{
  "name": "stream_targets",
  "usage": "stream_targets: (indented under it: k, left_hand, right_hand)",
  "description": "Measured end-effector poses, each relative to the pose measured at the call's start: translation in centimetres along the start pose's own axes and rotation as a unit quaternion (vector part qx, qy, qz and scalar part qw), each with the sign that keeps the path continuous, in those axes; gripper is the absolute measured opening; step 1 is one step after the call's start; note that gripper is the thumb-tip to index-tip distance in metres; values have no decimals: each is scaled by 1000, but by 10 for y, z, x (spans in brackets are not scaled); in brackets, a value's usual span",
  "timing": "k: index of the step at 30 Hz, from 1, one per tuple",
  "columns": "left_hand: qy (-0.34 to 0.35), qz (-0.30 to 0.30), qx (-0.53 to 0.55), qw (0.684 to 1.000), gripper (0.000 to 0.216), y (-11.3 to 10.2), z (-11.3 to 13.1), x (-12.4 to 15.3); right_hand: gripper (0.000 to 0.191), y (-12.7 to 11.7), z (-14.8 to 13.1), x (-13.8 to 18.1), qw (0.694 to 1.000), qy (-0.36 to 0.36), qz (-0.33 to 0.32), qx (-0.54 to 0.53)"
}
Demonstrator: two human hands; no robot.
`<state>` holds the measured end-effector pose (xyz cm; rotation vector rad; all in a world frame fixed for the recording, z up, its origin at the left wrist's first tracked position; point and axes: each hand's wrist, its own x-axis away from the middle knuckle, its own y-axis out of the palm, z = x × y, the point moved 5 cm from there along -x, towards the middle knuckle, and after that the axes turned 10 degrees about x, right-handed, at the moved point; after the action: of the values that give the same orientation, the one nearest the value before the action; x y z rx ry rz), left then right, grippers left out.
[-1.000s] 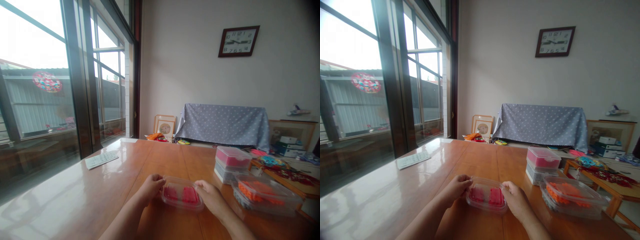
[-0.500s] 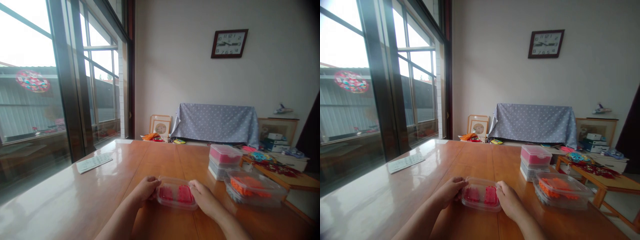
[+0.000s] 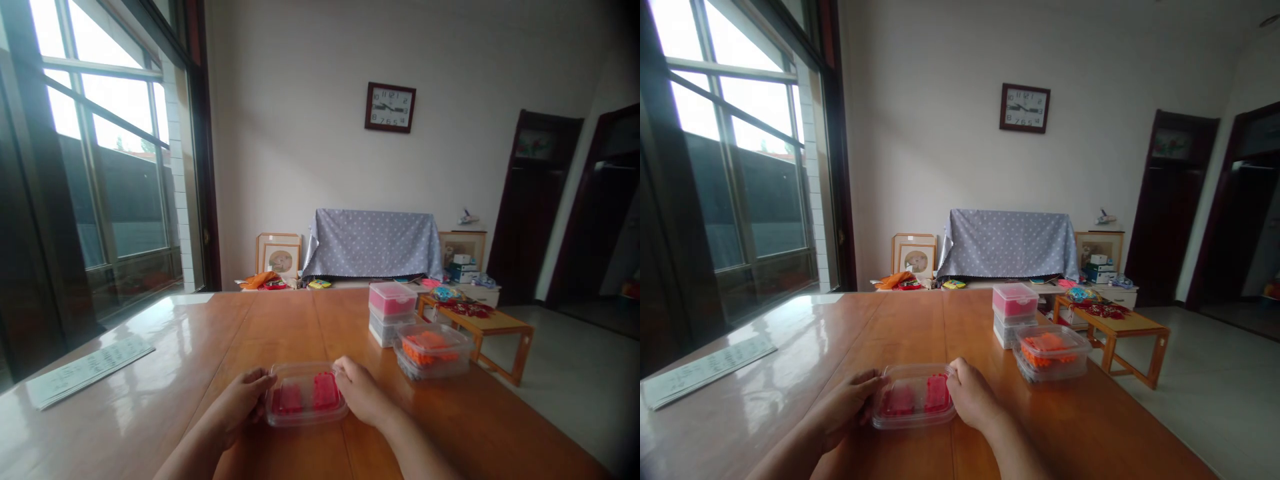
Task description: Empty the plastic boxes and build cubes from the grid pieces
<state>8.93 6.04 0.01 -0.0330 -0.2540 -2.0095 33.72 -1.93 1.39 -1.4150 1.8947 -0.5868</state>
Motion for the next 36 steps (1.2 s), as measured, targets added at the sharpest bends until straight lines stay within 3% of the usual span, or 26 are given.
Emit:
stream_targets:
  k: [10,28,36]
  left_hand:
    - [-13,11,29,999,42,0,-4,-4]
    - [60,2,-8,998,47,1,1,-1]
    - [36,19,-1,999,48,4,5,5]
  right_hand:
    - [19,2,2,-1,1000,24,6,-4]
    - [23,2,-8,2,998,37,14,-57]
    - [29,-14,-18,7,998,38,31,33]
